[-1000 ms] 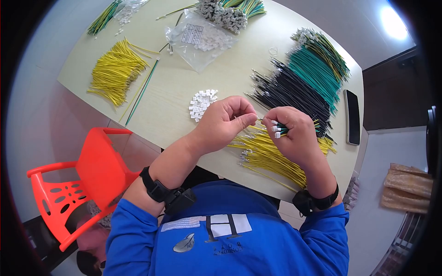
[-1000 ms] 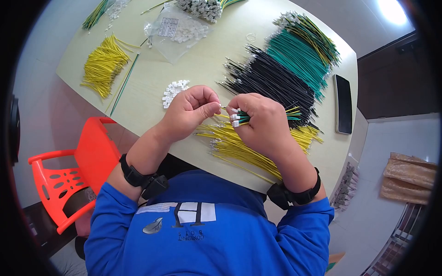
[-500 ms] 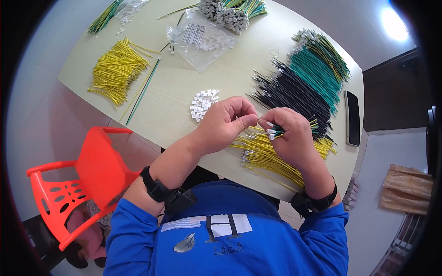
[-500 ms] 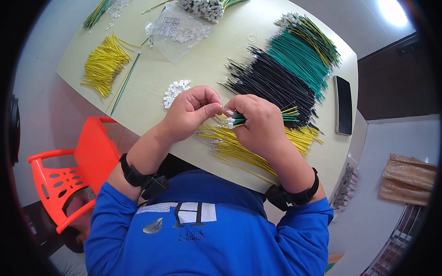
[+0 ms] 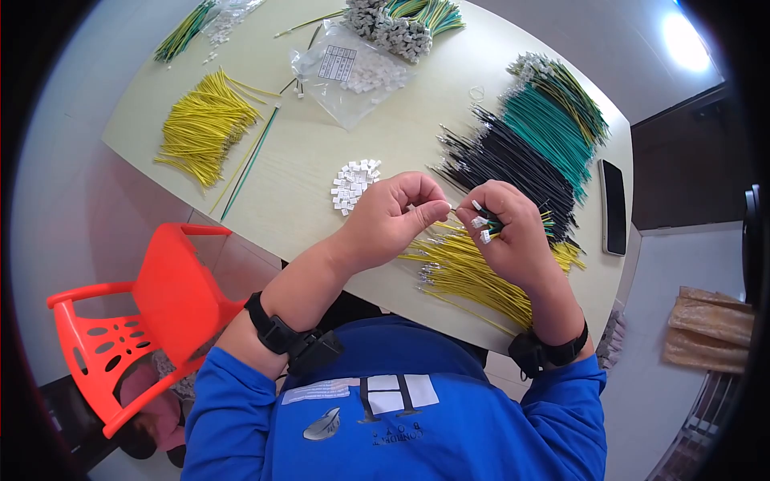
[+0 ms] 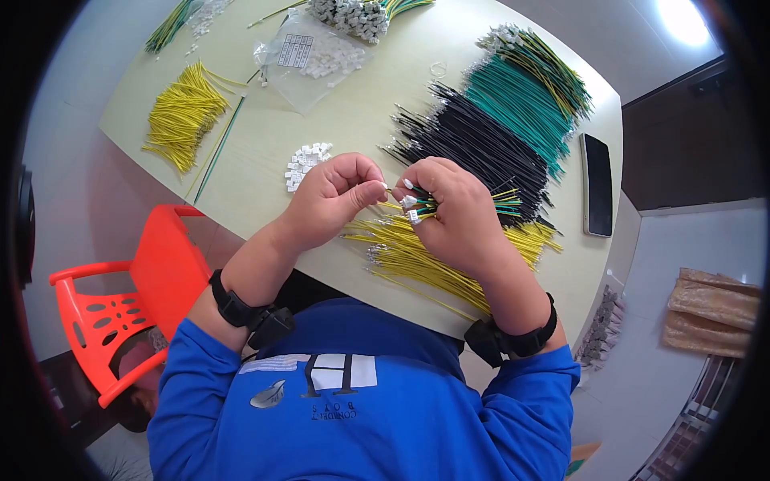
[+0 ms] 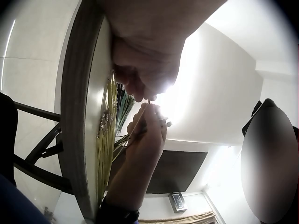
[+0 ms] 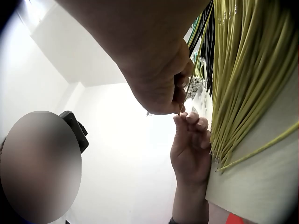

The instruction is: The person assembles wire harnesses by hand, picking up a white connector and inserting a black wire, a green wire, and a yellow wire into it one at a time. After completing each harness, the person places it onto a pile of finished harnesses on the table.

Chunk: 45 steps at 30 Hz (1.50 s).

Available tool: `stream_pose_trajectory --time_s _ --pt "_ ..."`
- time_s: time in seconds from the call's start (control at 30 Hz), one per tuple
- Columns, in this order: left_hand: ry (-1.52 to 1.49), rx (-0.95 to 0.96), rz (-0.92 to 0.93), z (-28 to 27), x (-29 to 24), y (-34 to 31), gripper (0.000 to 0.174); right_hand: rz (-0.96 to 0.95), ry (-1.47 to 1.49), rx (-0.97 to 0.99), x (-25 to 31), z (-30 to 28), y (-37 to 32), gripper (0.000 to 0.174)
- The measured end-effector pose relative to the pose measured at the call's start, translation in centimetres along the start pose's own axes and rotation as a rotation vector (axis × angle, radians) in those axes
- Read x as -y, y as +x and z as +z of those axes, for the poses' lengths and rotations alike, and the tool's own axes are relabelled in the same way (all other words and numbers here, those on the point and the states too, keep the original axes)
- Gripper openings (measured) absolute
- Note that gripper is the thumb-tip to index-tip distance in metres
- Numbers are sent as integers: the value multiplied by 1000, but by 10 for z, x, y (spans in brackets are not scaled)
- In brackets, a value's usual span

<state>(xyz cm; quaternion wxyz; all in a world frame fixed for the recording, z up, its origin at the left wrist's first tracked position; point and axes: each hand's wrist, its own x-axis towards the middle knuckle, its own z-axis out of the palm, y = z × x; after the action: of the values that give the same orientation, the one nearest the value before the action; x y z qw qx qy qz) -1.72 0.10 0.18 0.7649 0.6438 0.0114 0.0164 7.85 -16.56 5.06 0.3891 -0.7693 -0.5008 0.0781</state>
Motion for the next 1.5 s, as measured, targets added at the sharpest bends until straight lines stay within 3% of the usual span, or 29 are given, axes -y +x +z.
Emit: stream_pose_trajectory --time_s 0.87,1.27,1.5 --pt "106 -24 135 1 7 -1 4 -78 -21 -61 0 11 -2 9" --pt "-57 0 96 -1 3 0 8 -40 29 -87 -2 8 3 10" --pt "80 -30 150 -1 4 0 6 -7 48 -43 -2 5 2 9"
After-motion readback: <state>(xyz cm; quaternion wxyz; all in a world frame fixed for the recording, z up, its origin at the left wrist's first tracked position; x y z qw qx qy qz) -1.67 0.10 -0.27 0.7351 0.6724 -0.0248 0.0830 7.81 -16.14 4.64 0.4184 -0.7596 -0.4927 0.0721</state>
